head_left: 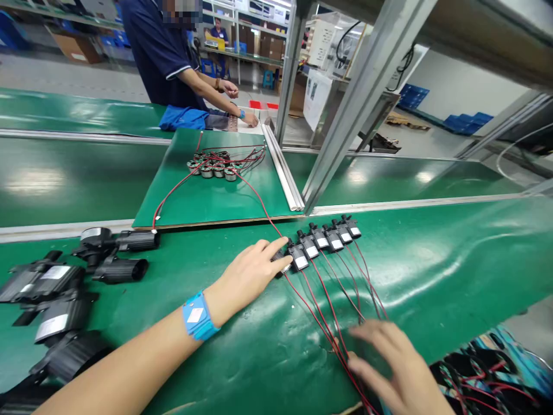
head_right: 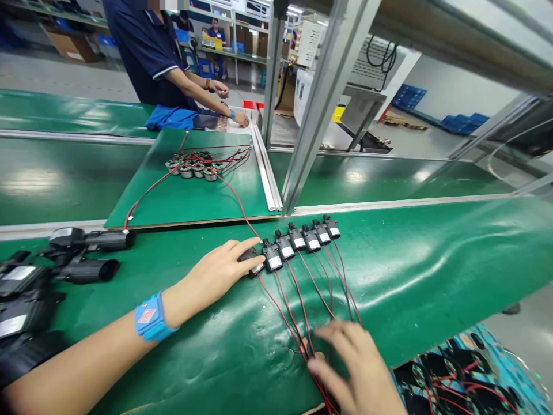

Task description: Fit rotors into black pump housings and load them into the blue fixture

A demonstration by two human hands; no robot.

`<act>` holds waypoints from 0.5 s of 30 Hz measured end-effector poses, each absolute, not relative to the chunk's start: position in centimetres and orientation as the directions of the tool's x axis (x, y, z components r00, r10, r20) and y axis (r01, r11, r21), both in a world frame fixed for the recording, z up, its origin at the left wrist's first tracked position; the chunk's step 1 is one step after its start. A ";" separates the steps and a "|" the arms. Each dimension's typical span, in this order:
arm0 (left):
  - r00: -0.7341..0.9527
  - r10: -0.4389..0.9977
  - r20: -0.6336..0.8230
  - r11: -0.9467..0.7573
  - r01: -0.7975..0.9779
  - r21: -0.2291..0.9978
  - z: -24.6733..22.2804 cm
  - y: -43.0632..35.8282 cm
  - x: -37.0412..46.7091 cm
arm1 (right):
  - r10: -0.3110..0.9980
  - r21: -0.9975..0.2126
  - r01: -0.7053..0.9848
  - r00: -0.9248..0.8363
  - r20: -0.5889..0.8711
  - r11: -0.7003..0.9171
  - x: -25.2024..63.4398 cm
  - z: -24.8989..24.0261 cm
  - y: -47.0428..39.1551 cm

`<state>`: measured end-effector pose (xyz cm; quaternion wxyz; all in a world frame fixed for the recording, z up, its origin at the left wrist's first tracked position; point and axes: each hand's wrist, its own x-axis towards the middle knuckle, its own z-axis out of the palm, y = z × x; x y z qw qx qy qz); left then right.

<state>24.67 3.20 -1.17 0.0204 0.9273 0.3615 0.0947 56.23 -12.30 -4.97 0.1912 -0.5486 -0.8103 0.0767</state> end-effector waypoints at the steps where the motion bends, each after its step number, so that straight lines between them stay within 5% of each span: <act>1: 0.677 0.713 0.185 -0.701 0.694 0.164 -1.7 3.0 24.9 | 0.930 -0.342 0.877 -0.256 0.264 0.338 57.1 -4.7 -10.6; 5: 0.507 0.823 0.257 -0.568 0.743 0.353 -4.1 1.7 26.1 | 0.918 -0.306 0.919 -0.121 0.379 0.247 59.8 -5.3 -1.3; 15: 0.604 0.744 0.285 -0.668 0.660 0.343 -4.3 5.6 29.3 | 0.926 -0.288 0.901 -0.242 0.289 0.325 61.2 -7.4 8.2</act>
